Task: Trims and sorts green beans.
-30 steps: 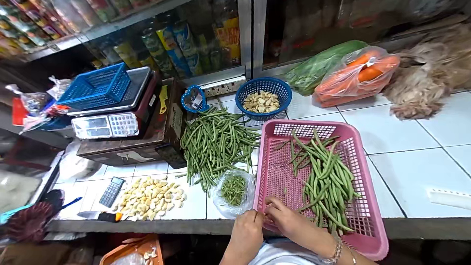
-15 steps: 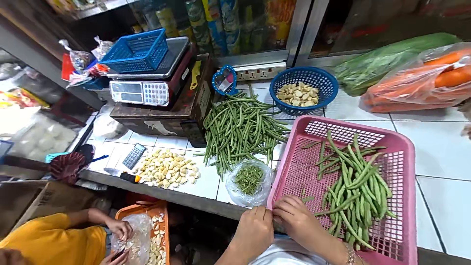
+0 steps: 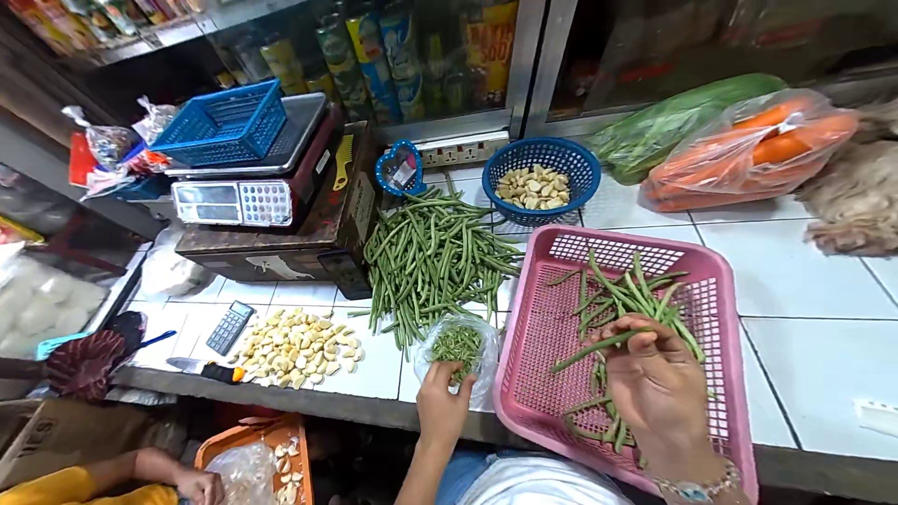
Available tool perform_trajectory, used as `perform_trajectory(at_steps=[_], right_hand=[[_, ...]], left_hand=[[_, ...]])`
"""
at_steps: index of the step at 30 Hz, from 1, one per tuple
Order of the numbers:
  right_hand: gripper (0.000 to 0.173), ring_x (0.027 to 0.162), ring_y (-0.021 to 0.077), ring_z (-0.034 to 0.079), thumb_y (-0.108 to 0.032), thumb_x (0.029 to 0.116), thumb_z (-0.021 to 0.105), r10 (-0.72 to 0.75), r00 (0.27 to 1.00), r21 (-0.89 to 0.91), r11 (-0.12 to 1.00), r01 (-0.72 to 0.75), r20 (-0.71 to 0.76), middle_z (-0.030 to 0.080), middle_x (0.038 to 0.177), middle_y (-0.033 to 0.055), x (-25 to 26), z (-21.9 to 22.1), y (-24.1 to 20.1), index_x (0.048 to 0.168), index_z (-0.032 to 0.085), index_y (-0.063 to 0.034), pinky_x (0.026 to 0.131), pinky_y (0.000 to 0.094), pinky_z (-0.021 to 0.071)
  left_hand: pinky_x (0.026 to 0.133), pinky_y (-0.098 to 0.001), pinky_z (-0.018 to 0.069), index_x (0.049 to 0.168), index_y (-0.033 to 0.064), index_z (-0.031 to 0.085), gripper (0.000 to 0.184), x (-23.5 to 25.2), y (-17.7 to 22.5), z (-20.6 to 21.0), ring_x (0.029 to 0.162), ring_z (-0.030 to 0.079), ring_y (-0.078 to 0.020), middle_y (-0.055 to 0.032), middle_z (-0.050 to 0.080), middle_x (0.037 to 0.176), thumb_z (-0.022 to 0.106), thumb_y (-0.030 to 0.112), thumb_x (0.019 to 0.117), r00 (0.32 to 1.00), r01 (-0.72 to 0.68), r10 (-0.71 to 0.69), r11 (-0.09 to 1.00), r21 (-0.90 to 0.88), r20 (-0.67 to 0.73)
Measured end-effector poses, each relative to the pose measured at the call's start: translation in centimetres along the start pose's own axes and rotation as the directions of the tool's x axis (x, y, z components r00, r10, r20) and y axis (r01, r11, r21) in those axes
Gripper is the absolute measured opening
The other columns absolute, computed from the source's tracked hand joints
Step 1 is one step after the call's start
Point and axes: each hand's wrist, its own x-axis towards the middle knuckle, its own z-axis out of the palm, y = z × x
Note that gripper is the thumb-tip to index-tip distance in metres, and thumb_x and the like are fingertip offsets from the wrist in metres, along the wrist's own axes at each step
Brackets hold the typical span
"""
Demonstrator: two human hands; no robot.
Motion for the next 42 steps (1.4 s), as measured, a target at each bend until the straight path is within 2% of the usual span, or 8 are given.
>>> perform_trajectory(at_steps=[6,10,17,23,28,31,34,42], right_hand=[[0.037,0.076,0.0034,0.070,-0.001,0.1041,0.041,0.281,0.936,0.175,0.953,-0.247,-0.213,0.073,0.086,-0.0074,-0.5,0.3,0.6,0.087,0.069,-0.0184,0.073,0.0202,0.0602],[0.038,0.077,0.0030,0.070,0.000,0.1033,0.042,0.311,0.928,0.189,0.943,-0.274,-0.204,0.074,0.087,-0.0076,-1.0,0.2,1.3,0.086,0.070,-0.0199,0.073,0.0202,0.0606],[0.039,0.071,0.0026,0.069,0.005,0.1022,0.039,0.365,0.914,0.171,0.926,-0.337,-0.177,0.074,0.083,-0.0067,-2.0,0.0,2.8,0.087,0.067,-0.0171,0.068,0.0185,0.0594],[0.038,0.070,0.0032,0.070,0.007,0.1009,0.041,0.336,0.931,0.158,0.937,-0.313,-0.145,0.075,0.082,-0.0057,-2.0,-0.1,3.2,0.088,0.068,-0.0162,0.068,0.0188,0.0602],[0.022,0.081,0.0032,0.071,-0.004,0.0993,0.055,0.293,0.956,0.083,0.953,-0.292,-0.001,0.076,0.093,-0.0079,-2.7,-0.6,3.7,0.100,0.070,-0.0204,0.077,0.0198,0.0601],[0.025,0.087,0.0034,0.070,0.001,0.0913,0.059,0.397,0.908,-0.106,0.917,-0.385,0.135,0.072,0.098,-0.0092,-4.1,-0.3,3.9,0.114,0.061,-0.0088,0.082,0.0230,0.0601],[0.020,0.085,-0.0015,0.068,0.008,0.0866,0.062,0.408,0.891,-0.308,0.889,-0.339,0.198,0.071,0.098,-0.0059,-5.4,0.4,3.8,0.106,0.066,0.0016,0.080,0.0175,0.0583],[0.019,0.067,-0.0031,0.066,0.012,0.0841,0.064,0.444,0.892,-0.417,0.829,-0.371,0.088,0.070,0.079,-0.0080,-4.5,0.6,2.9,0.100,0.067,0.0009,0.067,0.0136,0.0567]], left_hand=[[0.073,-0.0238,0.0554,0.117,-0.0155,0.067,0.031,-0.5,4.6,1.1,0.077,0.068,-0.0150,-0.0234,0.071,0.100,0.062,0.006,0.0955,0.948,-0.012,0.123,0.936,-0.352,0.294],[0.068,-0.0123,0.0502,0.091,-0.0136,0.071,0.016,-1.0,4.8,2.0,0.068,0.062,-0.0026,-0.0155,0.068,0.078,0.060,-0.002,0.0912,0.961,-0.076,0.186,0.889,-0.452,0.205],[0.065,-0.0088,0.0466,0.098,-0.0150,0.067,0.024,-1.5,5.5,0.0,0.070,0.056,0.0078,-0.0069,0.067,0.084,0.051,0.003,0.0964,0.948,0.116,0.081,0.814,-0.569,0.309],[0.062,-0.0090,0.0418,0.101,-0.0167,0.067,0.034,-1.8,5.5,-0.3,0.067,0.051,0.0070,-0.0082,0.066,0.084,0.038,0.001,0.0964,0.947,0.106,0.067,0.858,-0.502,0.314],[0.064,-0.0102,0.0472,0.101,-0.0110,0.074,0.021,-2.1,5.3,0.8,0.067,0.058,0.0023,-0.0127,0.068,0.082,0.058,-0.002,0.0901,0.992,0.108,-0.078,0.937,-0.333,0.104],[0.064,-0.0126,0.0516,0.097,-0.0116,0.075,0.019,-2.4,4.6,1.6,0.065,0.064,-0.0032,-0.0166,0.071,0.080,0.063,-0.004,0.0844,0.998,-0.053,0.045,0.967,-0.249,-0.038],[0.061,-0.0165,0.0533,0.089,-0.0102,0.075,0.014,-2.4,4.2,2.1,0.062,0.065,-0.0094,-0.0166,0.072,0.079,0.065,-0.003,0.0821,0.980,-0.189,0.180,0.974,-0.125,-0.078],[0.064,-0.0231,0.0568,0.082,-0.0039,0.071,0.019,-2.2,4.0,2.6,0.067,0.070,-0.0178,-0.0129,0.071,0.076,0.057,0.008,0.0868,0.872,-0.472,0.485,0.870,0.142,-0.070]])
